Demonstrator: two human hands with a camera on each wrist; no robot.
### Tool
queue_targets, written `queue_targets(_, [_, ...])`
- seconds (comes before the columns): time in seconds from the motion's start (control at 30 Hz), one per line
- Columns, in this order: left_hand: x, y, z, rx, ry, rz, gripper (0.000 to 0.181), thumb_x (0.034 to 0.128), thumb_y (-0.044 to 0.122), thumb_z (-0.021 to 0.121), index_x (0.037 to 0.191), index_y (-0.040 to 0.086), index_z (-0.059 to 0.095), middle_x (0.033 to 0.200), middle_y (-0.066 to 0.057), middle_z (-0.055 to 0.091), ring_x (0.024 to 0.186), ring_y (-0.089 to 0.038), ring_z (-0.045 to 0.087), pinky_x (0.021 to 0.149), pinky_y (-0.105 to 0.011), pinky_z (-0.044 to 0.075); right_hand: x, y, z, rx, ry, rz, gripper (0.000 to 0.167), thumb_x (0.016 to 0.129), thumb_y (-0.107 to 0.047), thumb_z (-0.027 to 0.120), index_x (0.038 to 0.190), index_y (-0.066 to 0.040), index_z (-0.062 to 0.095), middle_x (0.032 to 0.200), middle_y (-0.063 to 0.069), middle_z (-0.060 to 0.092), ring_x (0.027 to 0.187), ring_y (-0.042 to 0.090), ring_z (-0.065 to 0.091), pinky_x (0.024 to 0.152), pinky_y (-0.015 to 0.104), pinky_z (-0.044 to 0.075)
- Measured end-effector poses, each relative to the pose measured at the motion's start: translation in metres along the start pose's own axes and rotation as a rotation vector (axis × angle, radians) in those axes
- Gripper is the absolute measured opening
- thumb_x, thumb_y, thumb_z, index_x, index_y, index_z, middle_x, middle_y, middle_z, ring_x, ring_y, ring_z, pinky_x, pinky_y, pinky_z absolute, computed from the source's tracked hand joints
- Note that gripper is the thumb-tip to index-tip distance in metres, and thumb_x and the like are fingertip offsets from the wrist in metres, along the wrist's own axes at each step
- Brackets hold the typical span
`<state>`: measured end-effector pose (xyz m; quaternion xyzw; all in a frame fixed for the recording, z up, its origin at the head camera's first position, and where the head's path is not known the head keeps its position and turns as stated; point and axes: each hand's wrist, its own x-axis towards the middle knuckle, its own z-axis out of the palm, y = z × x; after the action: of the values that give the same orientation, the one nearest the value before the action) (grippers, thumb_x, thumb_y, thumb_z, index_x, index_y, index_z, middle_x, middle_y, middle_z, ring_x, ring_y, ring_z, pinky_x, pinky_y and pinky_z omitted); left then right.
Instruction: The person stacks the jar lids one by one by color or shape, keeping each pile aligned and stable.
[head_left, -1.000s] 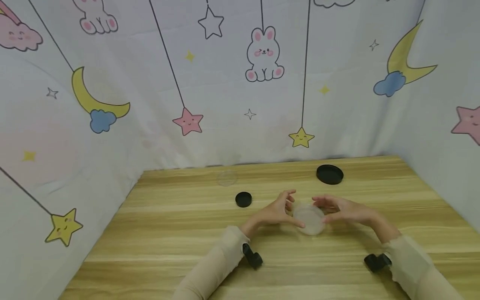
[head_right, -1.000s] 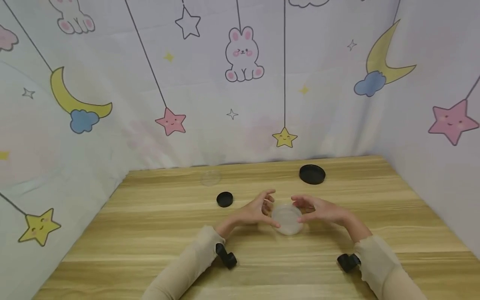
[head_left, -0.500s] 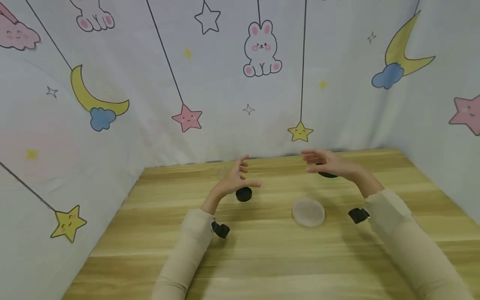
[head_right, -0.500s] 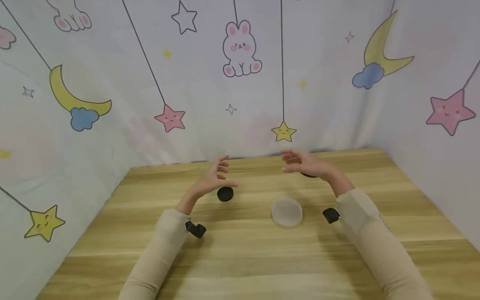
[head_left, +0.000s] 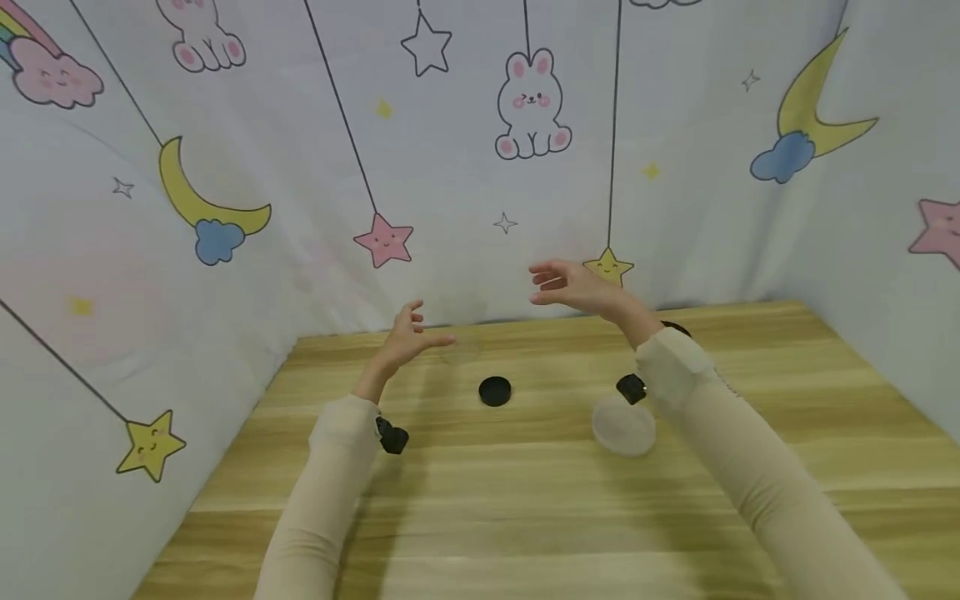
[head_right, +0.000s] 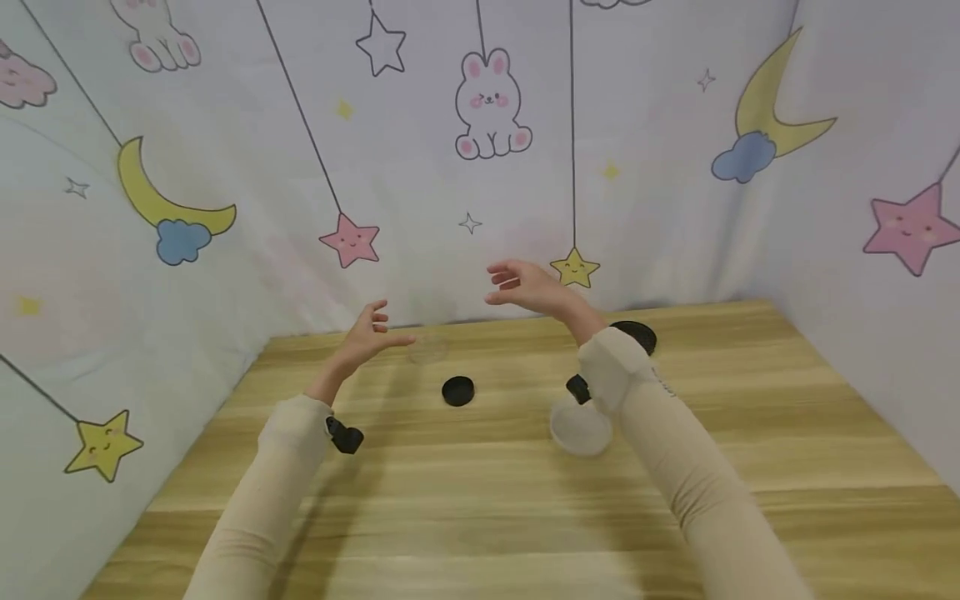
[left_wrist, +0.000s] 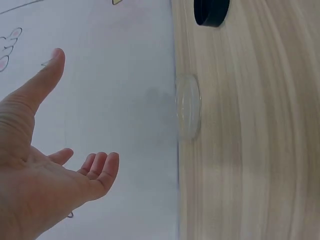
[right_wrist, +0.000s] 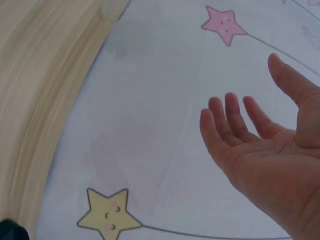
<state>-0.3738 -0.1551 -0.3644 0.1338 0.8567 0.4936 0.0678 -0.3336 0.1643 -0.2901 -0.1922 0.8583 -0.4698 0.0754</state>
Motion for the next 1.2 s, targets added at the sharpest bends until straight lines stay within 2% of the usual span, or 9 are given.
queue_targets(0.2, [0.01,-0.029,-0.003,-0.029,0.052,-0.033,0.106,0.0806,0.044,0.077,0.156,0.008,0.012,0.155,-0.028,0.019,0.14,-0.044,0.027,0.11,-0.057,0.035,0.029,-0.004,0.025,0.062,0.022,0.024,0.06,0.098,-0.019,0.059,0.15,-0.003,0.033,0.15,0.021,0.041,0.138,0.036,0.041,0.114,0.05,0.035])
queue_targets(0.3, [0.014,-0.042,-0.002,-0.057,0.075,-0.077,0.1,0.0838,0.037,0.076,0.155,0.006,0.013,0.156,-0.028,0.019,0.14,-0.045,0.027,0.111,-0.057,0.035,0.044,0.002,0.045,0.149,0.038,0.065,0.059,0.098,-0.017,0.059,0.149,-0.003,0.034,0.15,0.021,0.041,0.137,0.035,0.043,0.114,0.048,0.036])
queue_targets(0.33, [0.013,-0.042,-0.002,-0.079,0.081,-0.108,0.098,0.0854,0.031,0.075,0.155,0.005,0.012,0.157,-0.027,0.018,0.142,-0.045,0.025,0.114,-0.058,0.031,0.049,0.004,0.051,0.166,0.045,0.078,0.059,0.097,-0.017,0.059,0.149,-0.003,0.034,0.15,0.021,0.041,0.137,0.035,0.043,0.114,0.048,0.036])
queue_targets(0.47, [0.02,-0.049,0.003,-0.137,0.107,-0.152,0.093,0.0875,0.026,0.073,0.155,0.004,0.014,0.158,-0.025,0.018,0.143,-0.044,0.025,0.116,-0.056,0.029,0.064,0.016,0.077,0.216,0.067,0.139,0.059,0.097,-0.016,0.06,0.149,-0.003,0.036,0.151,0.021,0.04,0.138,0.035,0.041,0.114,0.047,0.036])
queue_targets(0.7, [0.029,-0.056,0.018,-0.162,0.049,-0.159,0.087,0.0892,0.022,0.071,0.155,0.003,0.016,0.157,-0.021,0.027,0.143,-0.041,0.03,0.114,-0.056,0.032,0.073,0.041,0.109,0.267,0.025,0.199,0.067,0.095,-0.01,0.06,0.152,0.002,0.026,0.157,0.021,0.03,0.144,0.037,0.032,0.117,0.049,0.032])
queue_targets(0.8, [0.033,-0.064,0.023,-0.208,0.062,-0.175,0.083,0.0887,0.017,0.071,0.154,0.004,0.022,0.153,-0.02,0.034,0.141,-0.038,0.035,0.113,-0.053,0.035,0.074,0.048,0.117,0.302,0.003,0.194,0.071,0.094,-0.008,0.061,0.153,0.0,0.023,0.16,0.018,0.026,0.147,0.037,0.027,0.118,0.049,0.029])
queue_targets(0.93, [0.036,-0.067,0.026,-0.225,0.09,-0.165,0.075,0.0868,0.013,0.072,0.15,0.003,0.033,0.149,-0.02,0.04,0.137,-0.037,0.041,0.11,-0.052,0.037,0.078,0.056,0.124,0.318,0.025,0.179,0.068,0.095,-0.006,0.06,0.153,-0.001,0.025,0.159,0.018,0.028,0.147,0.036,0.026,0.119,0.048,0.028])
queue_targets(1.07, [0.037,-0.066,0.03,-0.234,0.058,-0.176,0.074,0.0849,0.011,0.073,0.148,0.001,0.037,0.149,-0.02,0.041,0.139,-0.036,0.039,0.115,-0.05,0.034,0.083,0.067,0.128,0.33,0.051,0.195,0.065,0.095,-0.002,0.058,0.152,0.004,0.026,0.157,0.022,0.03,0.146,0.037,0.028,0.119,0.048,0.028])
queue_targets(1.2, [0.039,-0.067,0.034,-0.244,0.069,-0.199,0.075,0.0836,0.007,0.073,0.148,0.0,0.036,0.148,-0.019,0.043,0.139,-0.034,0.04,0.118,-0.047,0.03,0.084,0.077,0.134,0.338,0.06,0.221,0.065,0.094,0.0,0.058,0.15,0.007,0.025,0.157,0.023,0.03,0.146,0.038,0.029,0.119,0.046,0.029])
